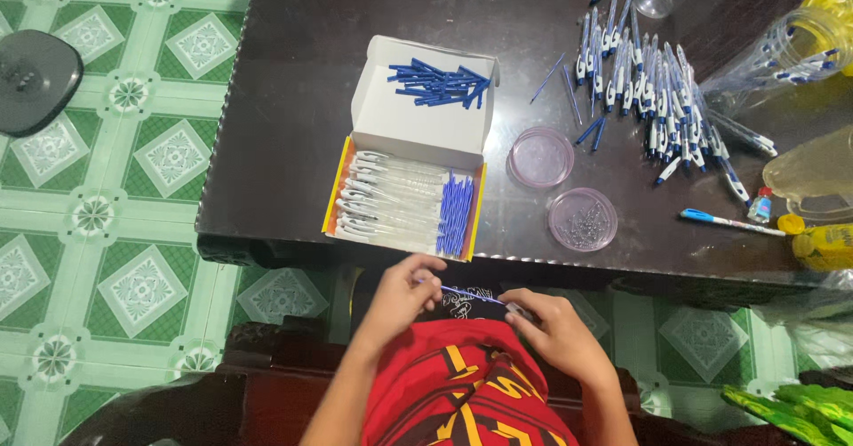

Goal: The person assembles pens by inserting blue ink cartridges into clear pen bodies. They pick up pen bodies and cartridges from a box and the table, insert the cartridges, and place the assembled pens into the box.

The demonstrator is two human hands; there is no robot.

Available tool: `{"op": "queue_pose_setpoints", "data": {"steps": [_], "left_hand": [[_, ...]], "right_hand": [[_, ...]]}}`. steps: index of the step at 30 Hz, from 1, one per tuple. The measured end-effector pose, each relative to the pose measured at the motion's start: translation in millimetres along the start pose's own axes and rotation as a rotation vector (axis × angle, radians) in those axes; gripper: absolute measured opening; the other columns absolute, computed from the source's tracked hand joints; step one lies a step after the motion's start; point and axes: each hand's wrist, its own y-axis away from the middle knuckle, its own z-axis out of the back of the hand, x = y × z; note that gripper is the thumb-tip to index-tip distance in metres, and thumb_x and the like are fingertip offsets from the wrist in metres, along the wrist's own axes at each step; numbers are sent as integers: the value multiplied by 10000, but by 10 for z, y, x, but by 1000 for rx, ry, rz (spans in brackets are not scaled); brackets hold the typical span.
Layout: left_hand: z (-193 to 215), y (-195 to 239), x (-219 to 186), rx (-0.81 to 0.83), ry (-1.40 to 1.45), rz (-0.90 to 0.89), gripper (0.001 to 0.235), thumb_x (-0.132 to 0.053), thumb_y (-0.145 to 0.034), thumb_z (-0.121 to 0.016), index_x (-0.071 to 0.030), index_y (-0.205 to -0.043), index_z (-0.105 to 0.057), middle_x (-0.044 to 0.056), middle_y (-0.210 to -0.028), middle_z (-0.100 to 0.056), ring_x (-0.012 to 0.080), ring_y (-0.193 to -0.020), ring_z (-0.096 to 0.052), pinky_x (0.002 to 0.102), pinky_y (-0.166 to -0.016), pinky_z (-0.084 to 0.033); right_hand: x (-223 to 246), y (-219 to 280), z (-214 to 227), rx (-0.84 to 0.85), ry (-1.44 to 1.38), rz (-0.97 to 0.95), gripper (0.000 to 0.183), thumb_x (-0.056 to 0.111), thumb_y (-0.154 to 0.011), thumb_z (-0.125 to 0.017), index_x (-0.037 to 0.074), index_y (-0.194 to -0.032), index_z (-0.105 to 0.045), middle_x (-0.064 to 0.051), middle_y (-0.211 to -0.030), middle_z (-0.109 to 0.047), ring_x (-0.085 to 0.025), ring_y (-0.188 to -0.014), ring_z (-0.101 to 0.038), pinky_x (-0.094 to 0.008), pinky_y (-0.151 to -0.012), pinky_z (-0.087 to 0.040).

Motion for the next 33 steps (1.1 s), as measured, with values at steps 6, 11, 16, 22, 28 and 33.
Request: {"op": "queue_pose_setpoints", "data": {"steps": [6,11,16,22,28,33], "left_hand": [[552,-251,-622,-277,-403,-208,269,-70,-848,-638,-181,-1077,-724,-71,-680,-540,77,-642,-504,245,-688,-432],[451,-828,-1421,-182,-767,-81,281,-171,-822,-581,-204,-1079,-690,35,-834,-572,208,-746,-530,381,-652,-407],[39,-1828,-1069,77,-961,5,309,-93,-794,-542,-130,-1076,-662,85,-957,-737,206,-808,-662,358,-673,-482],[-212,-1922,-643,230,-933,43,491,-409,-724,-680,-89,-1086,-593,147,-1112,-728,302,-930,-707,397,-726,-524],[439,-1512,-819,-45,-731,-143,478,-295,-917,-589,-167,-1377,-566,8,-632,-724,259,-845,-780,415,-854,-552],[914,-856,-1008,-226,-873,-239,372,-233,-936,-554,-162,-1286,-659,233,-974,-748,450,-1070,-691,547,-921,-532]], "right_hand": [[-491,71,-91,-216,67,-83,194,233,-905,-684,169,-1080,-740,13,-945,-822,-149,-817,-746,-309,-780,-501],[-644,171,-114,-258,56,-130,186,239,-906,-689,183,-1074,-747,25,-871,-793,-130,-707,-667,-292,-716,-481],[-675,194,-62,-318,24,-145,191,210,-907,-677,189,-1081,-754,54,-915,-773,-120,-642,-545,-284,-639,-426],[-792,113,476,-559,50,-153,196,176,-930,-682,162,-1109,-762,21,-946,-756,-102,-821,-634,-264,-760,-459],[-910,-304,766,-1022,359,116,265,50,-1009,-726,123,-1263,-718,-174,-1054,-738,-444,-960,-702,-526,-845,-543],[-896,-639,772,-400,498,-523,539,166,-909,-657,146,-1439,-560,-359,-1017,-743,-575,-1008,-708,-653,-882,-541]]}}
